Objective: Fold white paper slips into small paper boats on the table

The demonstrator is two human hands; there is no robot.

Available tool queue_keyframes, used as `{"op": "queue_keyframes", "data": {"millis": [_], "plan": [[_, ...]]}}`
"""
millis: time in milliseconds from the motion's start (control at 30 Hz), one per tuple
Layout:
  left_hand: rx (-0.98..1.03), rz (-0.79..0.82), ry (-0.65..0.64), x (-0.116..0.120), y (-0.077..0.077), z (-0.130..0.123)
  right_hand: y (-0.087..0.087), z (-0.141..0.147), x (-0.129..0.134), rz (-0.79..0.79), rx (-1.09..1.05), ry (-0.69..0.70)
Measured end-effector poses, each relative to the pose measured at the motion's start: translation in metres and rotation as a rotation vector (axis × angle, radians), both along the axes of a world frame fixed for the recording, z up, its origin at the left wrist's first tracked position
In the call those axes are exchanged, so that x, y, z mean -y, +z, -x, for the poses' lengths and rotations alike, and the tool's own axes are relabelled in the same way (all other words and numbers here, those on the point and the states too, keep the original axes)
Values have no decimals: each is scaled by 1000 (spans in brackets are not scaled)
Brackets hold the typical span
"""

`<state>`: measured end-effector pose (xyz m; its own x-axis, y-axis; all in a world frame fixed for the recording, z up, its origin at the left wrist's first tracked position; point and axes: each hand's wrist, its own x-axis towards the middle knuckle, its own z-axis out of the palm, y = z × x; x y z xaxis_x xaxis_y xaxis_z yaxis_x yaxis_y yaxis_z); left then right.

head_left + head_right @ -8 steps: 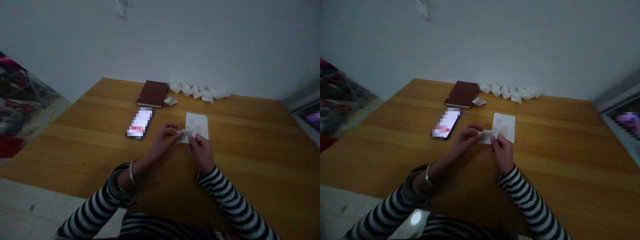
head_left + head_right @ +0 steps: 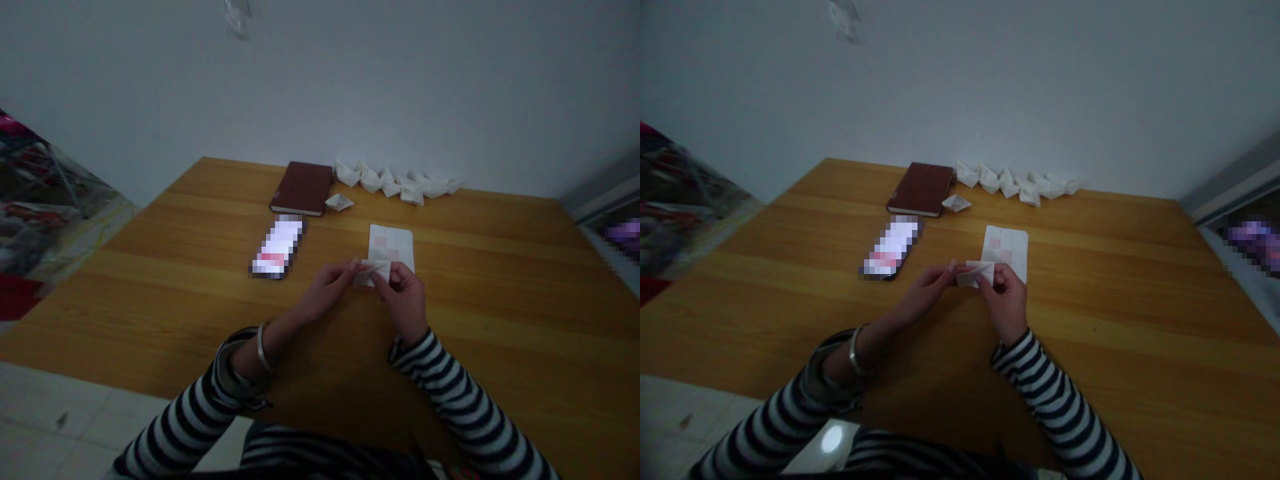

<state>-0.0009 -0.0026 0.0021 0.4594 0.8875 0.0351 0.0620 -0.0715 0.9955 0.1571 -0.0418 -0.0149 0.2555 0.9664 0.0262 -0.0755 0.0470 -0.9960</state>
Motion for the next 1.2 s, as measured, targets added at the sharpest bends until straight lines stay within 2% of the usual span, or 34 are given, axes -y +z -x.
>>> {"op": "queue_keyframes", "data": {"millis": [67,167,267,433,533,667,733,800,867,933,1000,1067,1200], "plan": [[-3,-71,16,1,2,0,-2,-2,-1,-11,3,-44],[-38,-234,118,1,4,-1,-4,-9,-2,7,19,-97],[-79,-404,168,-1,3,0,-3,-12,-3,6,-102,-62],[-205,-647,93,1,-8,2,4,-6,-2,85,-473,116],[-293,-717,65,1,-12,4,4,-7,-2,78,-531,82],[-300,-755,56,1,-9,6,0,-14,-4,43,-488,15],[-229,-711,28,4,-5,5,-1,-15,-5,52,-471,26],[-47,-578,12,8,-1,1,-1,-15,-5,48,-480,63],[203,-343,78,11,1,-3,1,-14,-4,33,-476,117],[331,-75,188,11,1,-5,1,-14,-3,2,-406,157],[317,128,230,6,-1,-6,1,-14,-3,-54,-254,181],[306,235,195,1,-4,-5,0,-15,-3,-111,-75,205],[301,264,61,-6,-7,-1,-3,-17,-4,-166,107,207]]}}
